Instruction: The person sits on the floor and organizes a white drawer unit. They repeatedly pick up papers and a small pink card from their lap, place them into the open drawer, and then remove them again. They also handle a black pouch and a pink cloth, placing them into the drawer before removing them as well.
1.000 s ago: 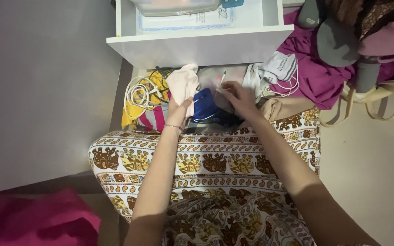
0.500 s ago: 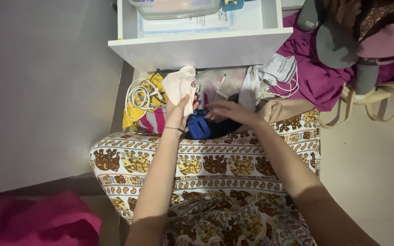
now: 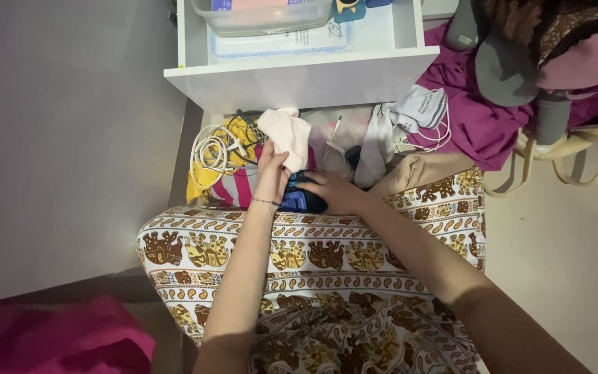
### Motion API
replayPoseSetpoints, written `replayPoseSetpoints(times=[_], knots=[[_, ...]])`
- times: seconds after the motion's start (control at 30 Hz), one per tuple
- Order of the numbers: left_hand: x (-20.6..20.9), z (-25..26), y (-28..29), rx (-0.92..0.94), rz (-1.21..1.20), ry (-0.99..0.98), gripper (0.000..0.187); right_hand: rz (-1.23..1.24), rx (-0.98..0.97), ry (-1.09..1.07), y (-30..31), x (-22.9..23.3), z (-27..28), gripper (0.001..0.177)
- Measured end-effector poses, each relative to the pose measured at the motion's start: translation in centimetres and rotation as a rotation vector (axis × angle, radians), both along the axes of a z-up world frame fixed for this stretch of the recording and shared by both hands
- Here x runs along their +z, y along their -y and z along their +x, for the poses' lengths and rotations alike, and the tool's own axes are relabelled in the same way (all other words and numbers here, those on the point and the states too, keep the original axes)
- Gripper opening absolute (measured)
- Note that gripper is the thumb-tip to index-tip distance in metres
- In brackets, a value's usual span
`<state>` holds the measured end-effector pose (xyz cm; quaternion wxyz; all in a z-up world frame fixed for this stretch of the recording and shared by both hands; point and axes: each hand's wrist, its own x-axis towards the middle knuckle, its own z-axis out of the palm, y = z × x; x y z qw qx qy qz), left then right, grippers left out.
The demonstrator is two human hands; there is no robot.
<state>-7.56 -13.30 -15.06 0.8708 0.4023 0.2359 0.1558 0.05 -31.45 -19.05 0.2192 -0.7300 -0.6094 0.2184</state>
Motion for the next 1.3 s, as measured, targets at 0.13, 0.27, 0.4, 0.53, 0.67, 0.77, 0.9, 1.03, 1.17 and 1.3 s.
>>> replayPoseSetpoints(times=[0.13,0.27,0.4,0.53,0.67,0.77,0.9,1.03,1.17,1.3], knots=[[0.9,-0.4,0.2,-0.023,0.006,0.044,0.071,-0.136,-0.008,0.321,-0.3,-2.1,-1.6,0.105],[1.4,-0.5,0.3,-0.063,0.016,0.088,0.064,0.146,-0.123,0.861,-1.1,-5.6,-2.2,0.069],[2.6,-1.0,0.1,-0.083,0.075,0.081,0.06,-0.074,-0.047,0.372,-1.6,-2.2,-2.4,0.084],[3.4,-1.2,-0.9,-0.054,0.099,0.116,0.058,0.024,-0.105,-0.033,0.0,-0.9,-1.0,0.046],[3.7,-1.8,-1.6,0.042,0.213,0.141,0.051,0.188,-0.34,-0.361,2.6,7.9,-2.4,0.042],[4.3,-2.1,-1.4,0.083,0.319,0.144,0.044,0.359,-0.474,-0.418,4.4,11.8,-2.8,0.041],[4.0,-2.6,-1.0,0.063,0.35,0.181,0.045,0.588,-0.618,-0.628,5.5,12.9,-1.1,0.037],[6.9,-3.7,1.9,-0.026,0.364,0.15,0.046,0.833,-0.718,-0.97,6.4,12.9,0.7,0.039],[11.6,-6.3,5.9,-0.102,0.542,0.067,0.047,0.927,-0.63,-1.261,6.9,15.7,-0.9,0.042],[14.5,-7.1,7.6,0.027,0.558,0.107,0.044,0.888,-0.537,-1.317,7.4,19.9,-4.0,0.044]])
